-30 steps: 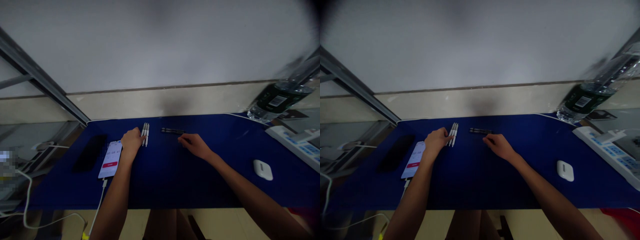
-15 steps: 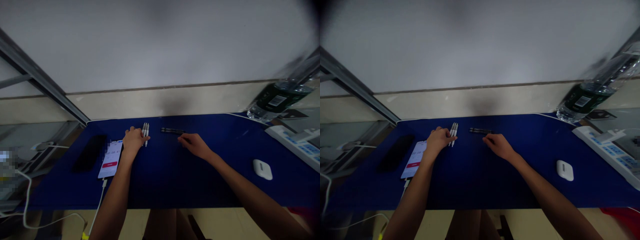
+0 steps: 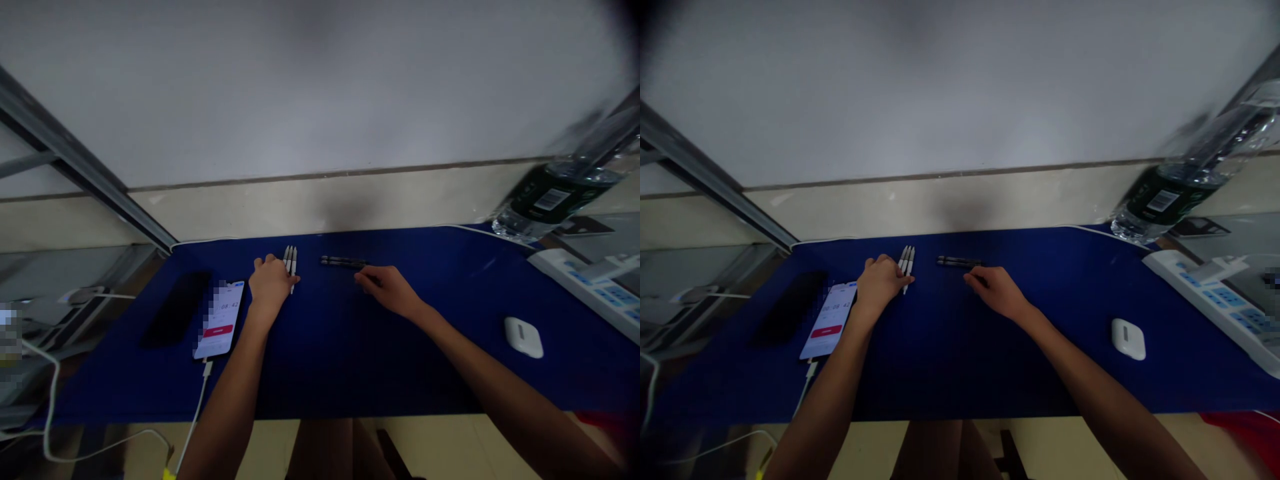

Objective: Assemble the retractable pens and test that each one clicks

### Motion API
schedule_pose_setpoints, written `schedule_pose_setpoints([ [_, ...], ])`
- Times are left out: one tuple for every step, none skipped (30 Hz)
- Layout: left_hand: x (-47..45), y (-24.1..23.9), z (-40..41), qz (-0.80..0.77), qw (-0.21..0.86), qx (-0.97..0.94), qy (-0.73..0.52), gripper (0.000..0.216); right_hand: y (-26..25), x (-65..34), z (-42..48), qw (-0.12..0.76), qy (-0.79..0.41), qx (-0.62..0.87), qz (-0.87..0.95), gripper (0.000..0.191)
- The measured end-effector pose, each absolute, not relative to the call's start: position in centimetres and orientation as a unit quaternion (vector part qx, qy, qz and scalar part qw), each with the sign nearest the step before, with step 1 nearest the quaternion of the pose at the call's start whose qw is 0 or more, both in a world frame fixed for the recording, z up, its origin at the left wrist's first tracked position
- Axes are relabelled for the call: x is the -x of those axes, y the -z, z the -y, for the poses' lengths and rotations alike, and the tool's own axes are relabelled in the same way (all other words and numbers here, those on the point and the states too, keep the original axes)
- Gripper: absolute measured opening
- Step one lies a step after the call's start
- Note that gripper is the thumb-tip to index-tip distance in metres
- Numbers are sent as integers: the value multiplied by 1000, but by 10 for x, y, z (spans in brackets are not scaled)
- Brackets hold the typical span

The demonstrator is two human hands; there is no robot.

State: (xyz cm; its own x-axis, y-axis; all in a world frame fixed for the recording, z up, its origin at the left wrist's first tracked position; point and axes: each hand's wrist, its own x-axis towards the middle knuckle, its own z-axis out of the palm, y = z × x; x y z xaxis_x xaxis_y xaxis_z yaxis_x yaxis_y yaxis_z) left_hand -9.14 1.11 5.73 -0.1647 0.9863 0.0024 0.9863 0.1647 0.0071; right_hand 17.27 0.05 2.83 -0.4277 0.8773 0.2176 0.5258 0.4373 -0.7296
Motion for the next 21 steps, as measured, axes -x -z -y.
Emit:
schedule_pose_setpoints([
  [91, -57, -11, -766, 3, -642, -2, 29, -28, -173, -1, 300, -291, 444, 793, 36],
  [91, -58, -12, -770, 5, -637, 0, 29, -28, -173, -1, 299, -290, 445, 793, 36],
  [92, -58, -12, -773, 6, -635, 2, 29, -28, -173, -1, 298, -289, 446, 793, 36],
  [92, -58, -13, -774, 9, -634, 5, 29, -28, -173, -1, 298, -289, 446, 793, 35],
  [93, -58, -13, -775, 12, -632, 8, 30, -28, -173, -1, 298, -290, 445, 793, 35],
  [93, -58, -14, -775, 15, -632, 11, 30, -28, -173, -1, 298, -289, 444, 794, 35],
  [94, -58, -14, -775, 18, -632, 13, 31, -28, -173, -1, 298, -289, 443, 795, 35],
  [94, -58, -15, -775, 22, -631, 14, 31, -28, -173, -1, 298, -288, 443, 795, 35],
  [94, -58, -15, -777, 27, -629, 15, 31, -28, -173, -1, 298, -289, 442, 795, 35],
  [94, -58, -16, -780, 30, -625, 14, 31, -28, -173, -1, 299, -290, 442, 795, 35],
  [95, -58, -16, -782, 33, -622, 14, 31, -28, -173, -1, 300, -290, 442, 794, 35],
  [95, -58, -16, -784, 36, -620, 14, 31, -28, -173, -1, 300, -290, 443, 794, 35],
  [94, -58, -17, -785, 38, -618, 14, 31, -28, -173, -1, 300, -289, 443, 794, 35],
  [94, -57, -17, -786, 39, -617, 13, 31, -28, -173, 0, 299, -288, 443, 794, 35],
  [94, -57, -17, -786, 38, -617, 12, 31, -28, -173, -1, 299, -287, 443, 795, 35],
  [94, -57, -17, -786, 38, -617, 12, 31, -28, -173, -1, 299, -288, 442, 795, 34],
  [94, -58, -17, -787, 38, -616, 13, 31, -28, -173, -1, 300, -289, 440, 796, 34],
  [94, -58, -17, -789, 39, -614, 14, 31, -28, -173, -1, 301, -290, 438, 796, 34],
  [94, -58, -17, -790, 41, -611, 17, 31, -28, -173, -1, 302, -291, 437, 796, 34],
  [95, -58, -17, -792, 42, -609, 18, 31, -28, -173, -1, 302, -291, 437, 796, 34],
  [95, -59, -18, -793, 42, -608, 20, 32, -28, -173, -1, 301, -290, 438, 796, 34],
])
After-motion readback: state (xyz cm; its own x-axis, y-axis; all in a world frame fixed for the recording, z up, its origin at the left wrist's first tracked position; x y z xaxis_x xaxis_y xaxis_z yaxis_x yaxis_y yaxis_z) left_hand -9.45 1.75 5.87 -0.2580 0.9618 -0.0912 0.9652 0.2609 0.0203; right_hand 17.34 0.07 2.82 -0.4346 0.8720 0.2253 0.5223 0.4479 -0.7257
